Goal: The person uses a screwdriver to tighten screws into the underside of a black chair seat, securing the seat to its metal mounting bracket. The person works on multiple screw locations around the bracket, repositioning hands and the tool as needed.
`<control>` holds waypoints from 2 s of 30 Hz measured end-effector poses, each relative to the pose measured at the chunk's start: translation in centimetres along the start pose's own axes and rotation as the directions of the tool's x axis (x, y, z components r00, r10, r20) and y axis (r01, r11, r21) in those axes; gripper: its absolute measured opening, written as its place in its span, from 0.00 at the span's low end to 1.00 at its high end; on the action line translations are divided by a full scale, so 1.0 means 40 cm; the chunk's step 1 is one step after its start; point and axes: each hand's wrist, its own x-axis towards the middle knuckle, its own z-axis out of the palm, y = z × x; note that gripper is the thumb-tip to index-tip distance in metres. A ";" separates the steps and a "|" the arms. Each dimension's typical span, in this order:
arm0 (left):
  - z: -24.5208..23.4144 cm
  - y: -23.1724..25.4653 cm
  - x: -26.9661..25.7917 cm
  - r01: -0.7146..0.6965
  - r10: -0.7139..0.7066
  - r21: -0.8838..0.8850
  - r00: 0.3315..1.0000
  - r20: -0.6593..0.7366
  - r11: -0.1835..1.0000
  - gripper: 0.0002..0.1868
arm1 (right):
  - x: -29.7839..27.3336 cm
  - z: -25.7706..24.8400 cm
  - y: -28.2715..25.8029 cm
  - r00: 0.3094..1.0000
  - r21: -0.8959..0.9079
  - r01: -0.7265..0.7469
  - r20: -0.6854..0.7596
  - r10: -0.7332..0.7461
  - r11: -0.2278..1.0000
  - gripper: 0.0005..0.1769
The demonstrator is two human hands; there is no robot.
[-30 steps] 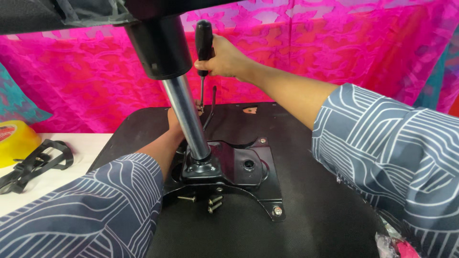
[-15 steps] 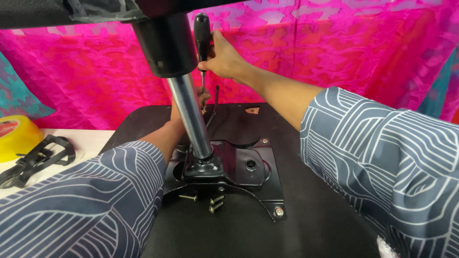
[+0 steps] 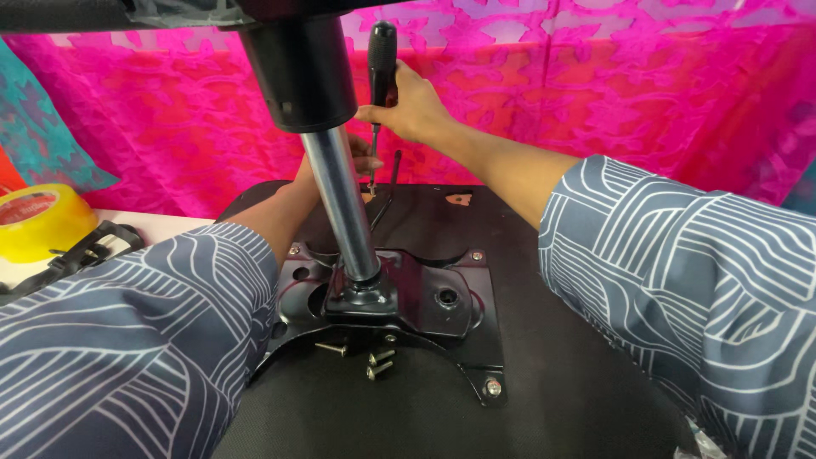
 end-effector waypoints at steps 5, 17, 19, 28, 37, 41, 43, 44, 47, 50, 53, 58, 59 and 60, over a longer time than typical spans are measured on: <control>-0.013 -0.078 0.037 -0.031 0.061 -0.214 0.989 0.135 0.976 0.15 | 0.022 0.032 0.043 0.990 0.390 -0.066 0.139 0.012 0.918 0.31; 0.057 0.029 -0.027 0.124 -0.118 0.144 0.992 -0.046 0.982 0.20 | -0.018 -0.028 0.030 0.999 0.112 -0.039 -0.024 0.041 0.993 0.35; 0.068 0.037 -0.041 -0.068 0.078 0.179 0.996 -0.049 0.981 0.20 | -0.031 -0.032 0.019 0.999 0.063 -0.003 -0.040 0.006 0.998 0.38; 0.060 -0.022 -0.023 0.058 -0.052 0.120 0.998 -0.046 0.991 0.21 | 0.023 -0.001 -0.006 0.998 0.301 0.066 0.003 -0.070 0.951 0.34; 0.074 0.058 -0.078 0.081 -0.022 0.442 0.990 -0.138 0.893 0.17 | 0.006 -0.008 -0.030 1.000 0.026 -0.002 -0.022 0.002 1.000 0.30; 0.067 0.023 -0.064 -0.126 0.124 -0.013 0.986 -0.110 0.992 0.16 | 0.016 0.004 -0.051 0.999 0.122 0.007 -0.041 -0.002 0.993 0.38; 0.059 -0.010 -0.044 -0.142 0.143 0.011 0.988 -0.060 0.990 0.16 | 0.021 0.001 -0.051 1.000 0.214 -0.019 -0.005 0.021 0.977 0.41; 0.054 -0.028 -0.036 -0.145 0.142 -0.091 0.989 -0.040 0.985 0.16 | 0.022 -0.001 -0.051 0.999 0.293 -0.037 0.033 0.029 0.956 0.43; 0.040 -0.073 -0.017 -0.136 0.145 -0.303 0.989 0.007 0.943 0.17 | 0.018 -0.010 -0.049 0.990 0.410 -0.021 0.138 -0.039 0.912 0.41; 0.030 -0.090 -0.008 -0.123 0.149 -0.331 0.987 0.054 0.936 0.18 | 0.012 -0.017 -0.055 0.989 0.341 -0.023 0.146 -0.029 0.940 0.34; 0.032 -0.065 -0.010 -0.212 0.264 -0.315 0.955 0.134 0.925 0.19 | 0.010 -0.021 -0.075 0.986 0.213 -0.075 0.160 0.041 0.974 0.21; 0.086 0.017 -0.085 -0.051 0.024 -0.109 0.972 -0.233 0.993 0.24 | 0.003 -0.020 -0.092 0.988 0.080 -0.110 0.115 0.100 0.991 0.21; 0.091 0.038 -0.094 -0.048 0.025 -0.078 0.963 -0.268 0.996 0.22 | 0.001 -0.015 -0.092 0.990 0.051 -0.107 0.098 0.101 0.993 0.23; 0.097 0.053 -0.102 -0.043 0.026 -0.048 0.952 -0.304 0.998 0.19 | -0.002 -0.011 -0.091 0.991 0.021 -0.104 0.082 0.102 0.994 0.26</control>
